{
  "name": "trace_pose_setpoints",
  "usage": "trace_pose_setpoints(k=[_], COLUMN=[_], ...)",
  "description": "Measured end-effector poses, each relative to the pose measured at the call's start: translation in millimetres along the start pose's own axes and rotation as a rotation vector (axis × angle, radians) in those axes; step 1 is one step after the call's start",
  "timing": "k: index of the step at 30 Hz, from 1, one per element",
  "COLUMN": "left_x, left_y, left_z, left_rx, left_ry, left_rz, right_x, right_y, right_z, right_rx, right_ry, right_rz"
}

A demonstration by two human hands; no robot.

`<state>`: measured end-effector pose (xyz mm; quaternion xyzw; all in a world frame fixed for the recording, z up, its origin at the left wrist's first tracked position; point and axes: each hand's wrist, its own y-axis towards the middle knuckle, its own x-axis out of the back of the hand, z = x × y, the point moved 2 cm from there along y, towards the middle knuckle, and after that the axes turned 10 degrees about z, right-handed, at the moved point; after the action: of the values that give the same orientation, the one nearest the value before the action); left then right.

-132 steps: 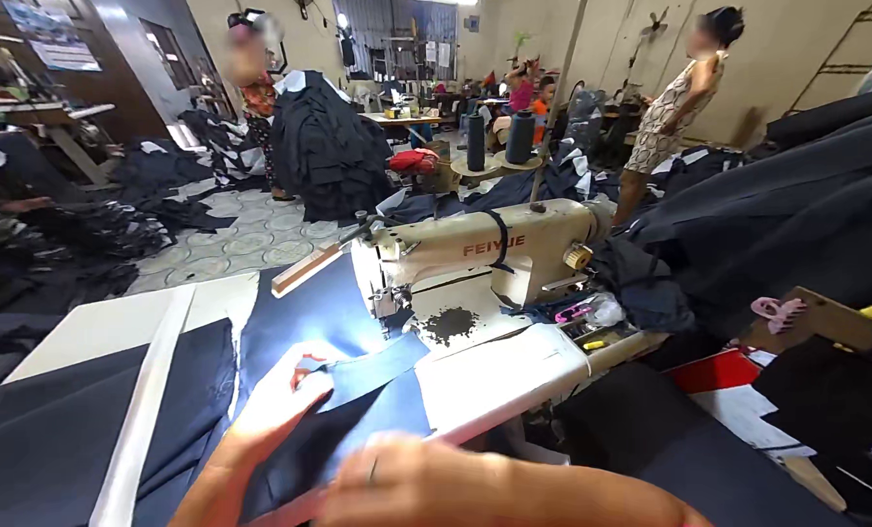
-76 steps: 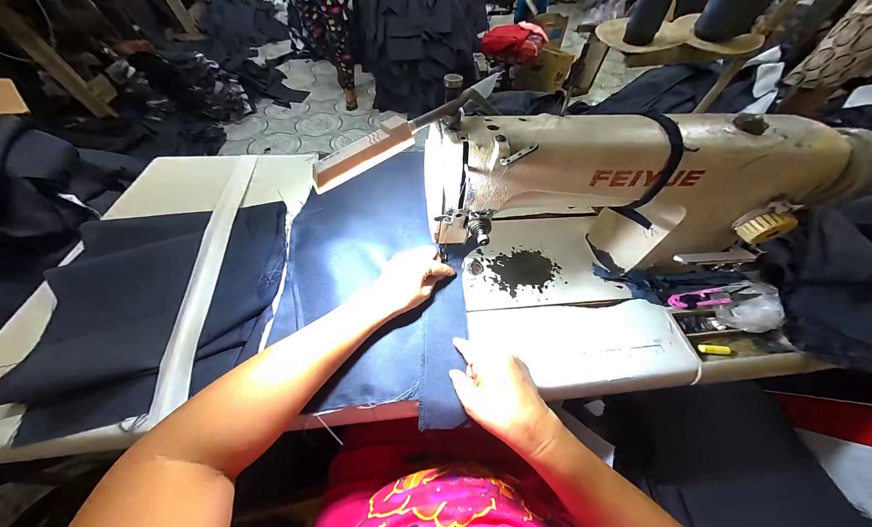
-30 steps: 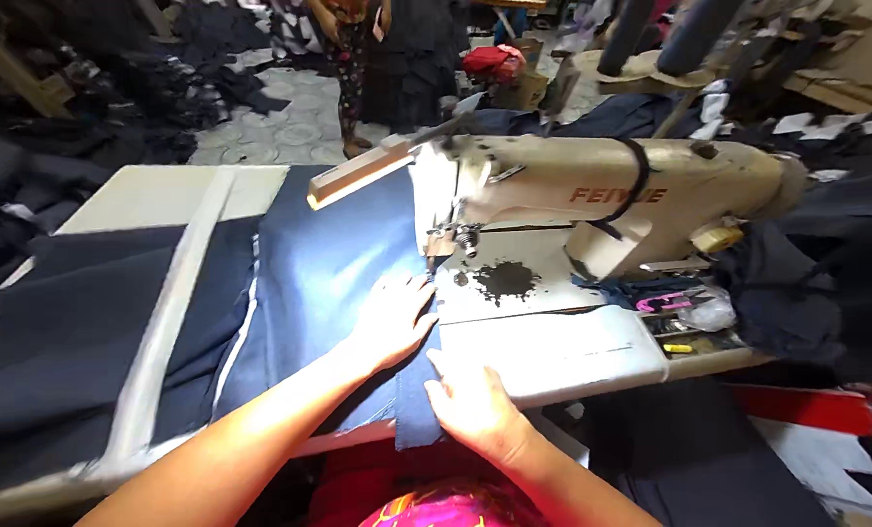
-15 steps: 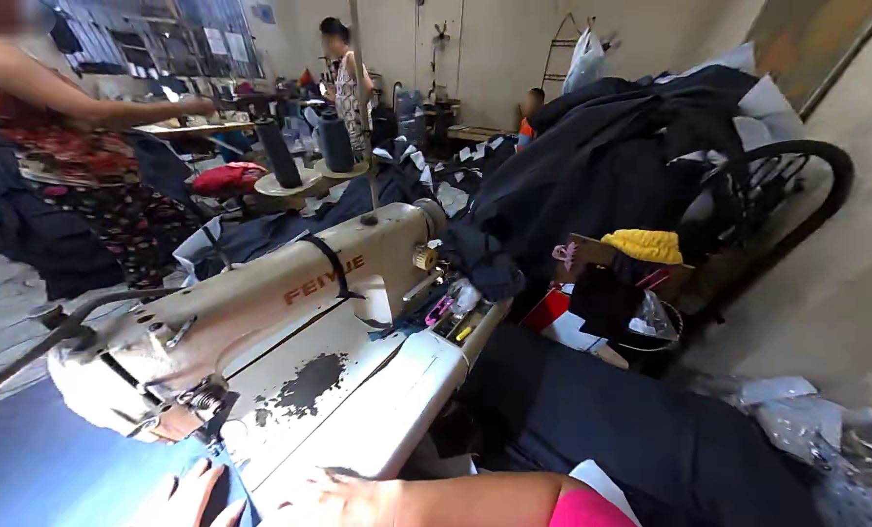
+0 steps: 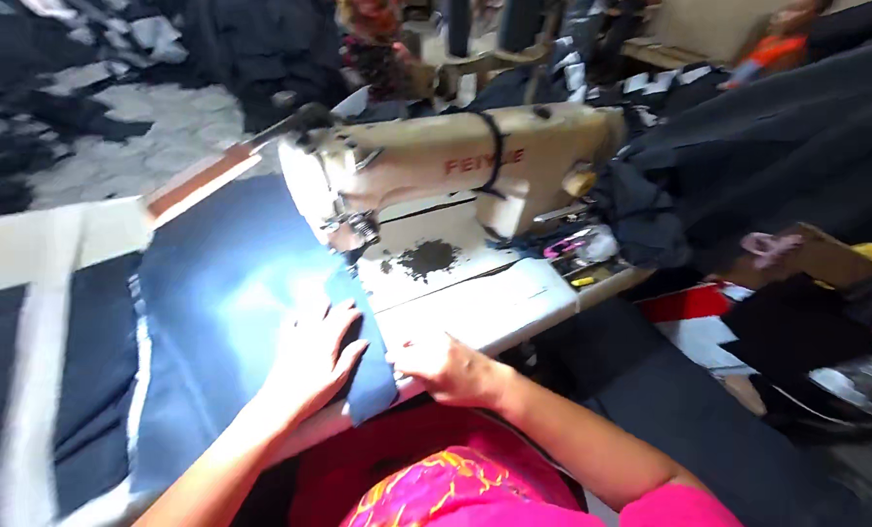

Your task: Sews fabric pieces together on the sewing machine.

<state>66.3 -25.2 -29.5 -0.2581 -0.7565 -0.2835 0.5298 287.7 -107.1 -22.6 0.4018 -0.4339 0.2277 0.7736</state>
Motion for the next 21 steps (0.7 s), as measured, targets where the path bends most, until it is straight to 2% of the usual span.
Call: trace_pose_setpoints(k=[15, 21], left_x=[10.4, 13.3], left_y=[-1.2, 9.5], left_z=[-18.4, -11.2], left_rx=[0.023, 0.064], left_ry=[-0.015, -0.037], left_rz=[0.088, 0.157], right_x=[10.2, 11.2], right_y=[-5.0, 6.2], right_z=[0.5, -10.9], right_rx=[-0.040, -0.061], right_ry=[0.026, 0.017], right_rz=[0.032, 0.050])
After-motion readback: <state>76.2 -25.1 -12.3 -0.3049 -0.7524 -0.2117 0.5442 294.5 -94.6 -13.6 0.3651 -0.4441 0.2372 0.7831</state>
